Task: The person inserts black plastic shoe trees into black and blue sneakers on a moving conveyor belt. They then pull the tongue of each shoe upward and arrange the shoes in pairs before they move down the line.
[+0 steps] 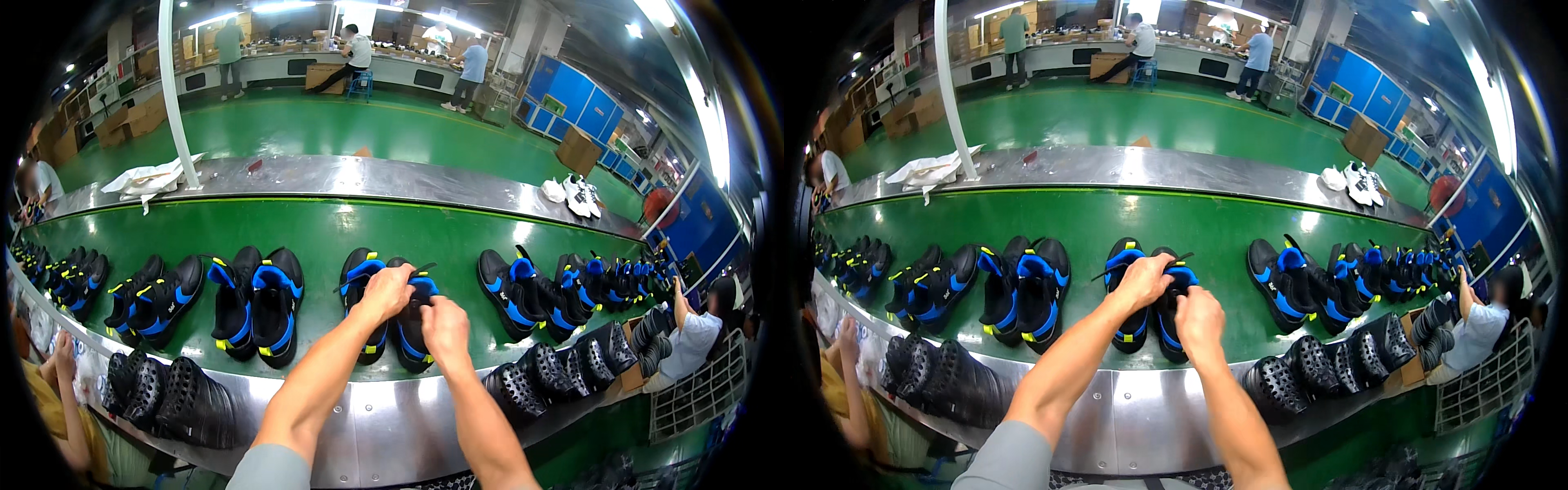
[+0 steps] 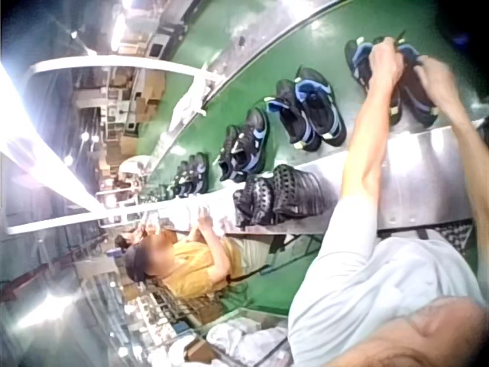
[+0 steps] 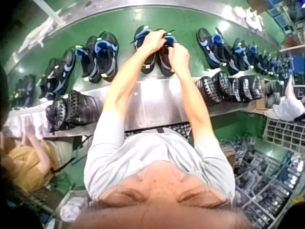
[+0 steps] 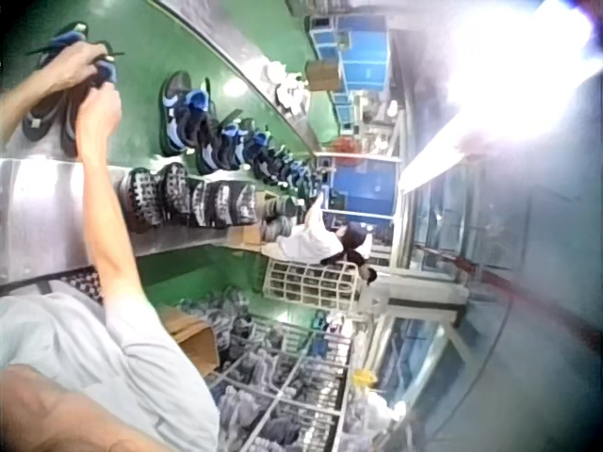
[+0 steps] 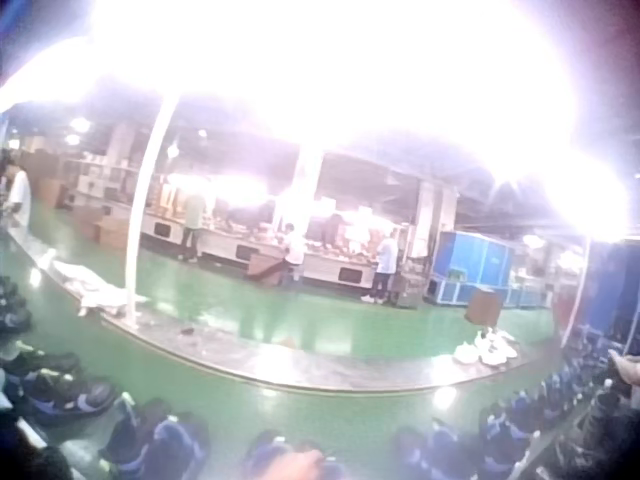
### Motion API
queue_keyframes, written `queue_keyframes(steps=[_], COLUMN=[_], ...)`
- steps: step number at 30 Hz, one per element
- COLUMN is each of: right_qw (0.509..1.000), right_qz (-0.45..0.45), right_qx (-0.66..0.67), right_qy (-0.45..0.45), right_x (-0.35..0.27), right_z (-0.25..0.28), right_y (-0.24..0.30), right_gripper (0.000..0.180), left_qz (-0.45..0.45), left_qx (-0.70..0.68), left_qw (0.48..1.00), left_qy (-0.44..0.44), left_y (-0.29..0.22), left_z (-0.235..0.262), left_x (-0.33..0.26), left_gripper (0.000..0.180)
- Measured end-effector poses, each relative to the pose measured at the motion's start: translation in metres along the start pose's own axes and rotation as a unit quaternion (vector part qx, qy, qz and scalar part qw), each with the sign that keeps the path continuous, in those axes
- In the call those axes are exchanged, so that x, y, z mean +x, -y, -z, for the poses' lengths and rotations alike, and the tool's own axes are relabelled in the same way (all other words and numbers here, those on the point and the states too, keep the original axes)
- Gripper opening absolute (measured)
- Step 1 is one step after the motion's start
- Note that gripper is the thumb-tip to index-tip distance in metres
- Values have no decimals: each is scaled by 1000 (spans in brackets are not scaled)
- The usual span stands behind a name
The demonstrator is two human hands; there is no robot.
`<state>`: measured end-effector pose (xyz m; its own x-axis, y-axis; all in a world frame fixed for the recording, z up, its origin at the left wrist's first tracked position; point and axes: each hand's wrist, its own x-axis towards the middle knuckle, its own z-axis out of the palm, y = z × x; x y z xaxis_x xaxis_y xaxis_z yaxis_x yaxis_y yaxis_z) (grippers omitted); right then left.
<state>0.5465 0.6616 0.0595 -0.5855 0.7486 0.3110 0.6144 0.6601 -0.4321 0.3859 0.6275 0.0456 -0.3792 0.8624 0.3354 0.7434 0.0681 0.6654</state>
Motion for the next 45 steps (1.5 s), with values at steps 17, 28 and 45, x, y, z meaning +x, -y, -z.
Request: queue_keyframes(steps=[17, 28, 45], right_qw=[983, 912, 876], right_qz=[157, 259, -167], right_qx=[68, 296, 451], right_qy=[-59, 116, 16], right_x=[-12, 38, 5], right_z=[6, -70, -57], right_y=[15, 5, 4], right_gripper=[50, 27, 22], left_qz=[248, 205, -22], left_qx=[-146, -501, 85], left_qw=[937, 811, 988], left_qy=[-197, -220, -124], left_y=[92, 67, 27], left_z=[3, -7, 39], left_x=[-75, -105, -97], left_gripper=[60, 45, 24])
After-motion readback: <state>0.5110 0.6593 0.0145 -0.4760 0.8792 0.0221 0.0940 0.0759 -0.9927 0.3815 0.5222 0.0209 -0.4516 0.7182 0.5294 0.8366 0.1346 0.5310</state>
